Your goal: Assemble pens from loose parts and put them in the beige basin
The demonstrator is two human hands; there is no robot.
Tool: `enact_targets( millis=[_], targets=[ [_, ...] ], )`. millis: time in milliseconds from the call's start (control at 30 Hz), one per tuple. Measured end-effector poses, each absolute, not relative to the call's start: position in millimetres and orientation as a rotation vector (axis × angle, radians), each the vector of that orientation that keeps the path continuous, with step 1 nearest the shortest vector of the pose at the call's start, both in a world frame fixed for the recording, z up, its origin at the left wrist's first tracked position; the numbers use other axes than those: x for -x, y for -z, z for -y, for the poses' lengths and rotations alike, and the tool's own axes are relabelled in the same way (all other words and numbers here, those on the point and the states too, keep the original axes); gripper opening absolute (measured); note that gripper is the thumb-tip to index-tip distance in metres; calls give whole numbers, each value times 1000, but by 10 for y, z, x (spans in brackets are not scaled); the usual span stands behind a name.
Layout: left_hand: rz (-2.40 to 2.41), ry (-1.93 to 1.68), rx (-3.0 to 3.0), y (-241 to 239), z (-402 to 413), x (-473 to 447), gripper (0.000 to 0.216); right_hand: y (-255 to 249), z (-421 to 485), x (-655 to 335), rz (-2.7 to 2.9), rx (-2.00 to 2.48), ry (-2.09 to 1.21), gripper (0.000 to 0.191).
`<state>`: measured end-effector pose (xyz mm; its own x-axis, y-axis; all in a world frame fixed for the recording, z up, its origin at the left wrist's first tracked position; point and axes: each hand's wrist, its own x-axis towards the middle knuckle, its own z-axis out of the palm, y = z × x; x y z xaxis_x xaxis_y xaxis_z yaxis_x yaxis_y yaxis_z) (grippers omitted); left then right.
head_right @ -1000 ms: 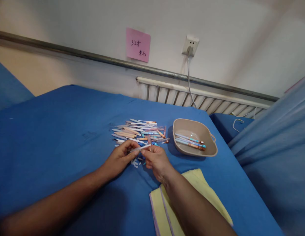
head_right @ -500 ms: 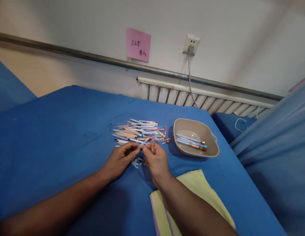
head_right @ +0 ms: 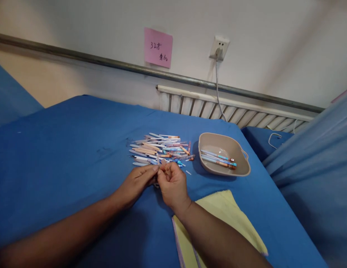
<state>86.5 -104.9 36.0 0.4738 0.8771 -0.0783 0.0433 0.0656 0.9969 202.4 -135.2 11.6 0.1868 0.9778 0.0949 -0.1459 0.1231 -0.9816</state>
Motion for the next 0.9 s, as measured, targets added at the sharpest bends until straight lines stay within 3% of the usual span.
enact_targets(
  millis=[900],
  targets=[
    [-1105, -877, -2173, -263, 967, -801, 32, -178, 1321, -2117, 1062, 1298, -920, 21]
  ],
)
